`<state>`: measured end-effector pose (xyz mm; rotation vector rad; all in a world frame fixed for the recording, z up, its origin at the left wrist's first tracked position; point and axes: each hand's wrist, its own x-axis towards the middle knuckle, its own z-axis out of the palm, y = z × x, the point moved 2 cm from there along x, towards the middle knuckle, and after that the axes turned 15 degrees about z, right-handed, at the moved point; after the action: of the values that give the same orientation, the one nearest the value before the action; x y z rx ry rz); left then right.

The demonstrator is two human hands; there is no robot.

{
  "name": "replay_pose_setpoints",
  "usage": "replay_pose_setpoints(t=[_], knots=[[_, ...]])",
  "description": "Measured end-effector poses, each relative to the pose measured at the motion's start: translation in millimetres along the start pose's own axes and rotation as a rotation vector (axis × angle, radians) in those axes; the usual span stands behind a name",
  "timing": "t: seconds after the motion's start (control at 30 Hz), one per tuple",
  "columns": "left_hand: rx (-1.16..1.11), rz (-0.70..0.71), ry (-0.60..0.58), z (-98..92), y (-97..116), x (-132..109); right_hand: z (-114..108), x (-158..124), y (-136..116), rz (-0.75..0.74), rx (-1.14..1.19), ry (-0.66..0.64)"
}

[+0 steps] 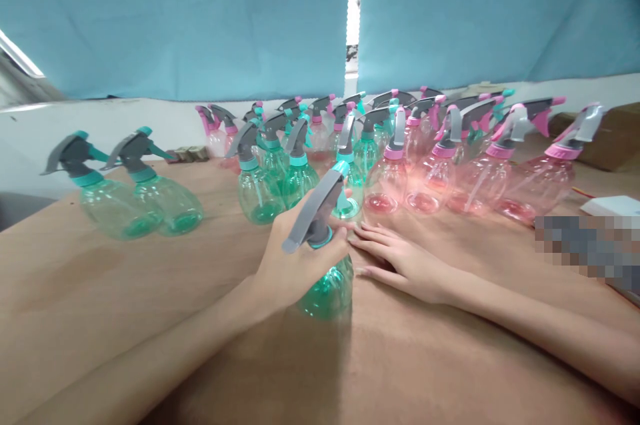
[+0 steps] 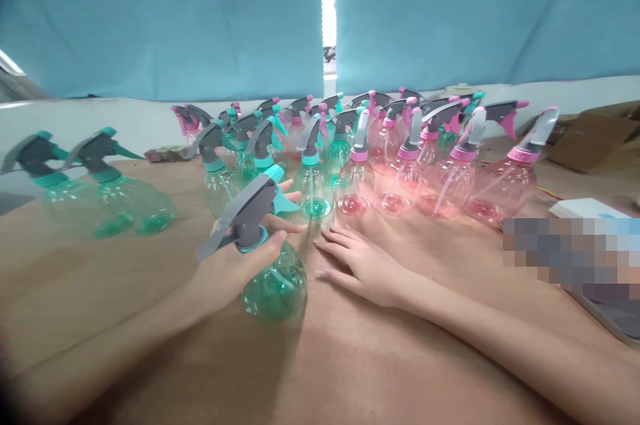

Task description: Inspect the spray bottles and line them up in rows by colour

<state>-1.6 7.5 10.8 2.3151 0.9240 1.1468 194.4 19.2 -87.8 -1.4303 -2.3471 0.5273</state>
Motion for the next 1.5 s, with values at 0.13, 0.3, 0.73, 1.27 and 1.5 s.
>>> replay_pose_setpoints(t=[0.13, 0.3, 0.73, 1.27, 1.5], knots=[[0.066, -0.003, 0.02, -0.1, 0.5, -4.1, 0.5, -0.7, -0.1, -0.013, -0.014, 0.036], [0.118, -0.054, 0.06, -10.5, 6.9, -18.4, -3.0, 0.9, -11.8, -0.066, -0.058, 0.077], [0.297, -0.176, 0.224, -109.8, -40.0, -70.3, -27.5, 65.8, -108.3, 0.02, -0.001, 0.199], [0.509, -0.137, 0.365, -149.6, -131.3, -17.3, -7.3, 161.6, -156.1, 0.411, 0.25, 0.083], [0.469, -0.089, 0.323, -152.0, -145.9, -3.8, 3.1, 177.8, -154.6, 0.394, 0.27, 0.177]])
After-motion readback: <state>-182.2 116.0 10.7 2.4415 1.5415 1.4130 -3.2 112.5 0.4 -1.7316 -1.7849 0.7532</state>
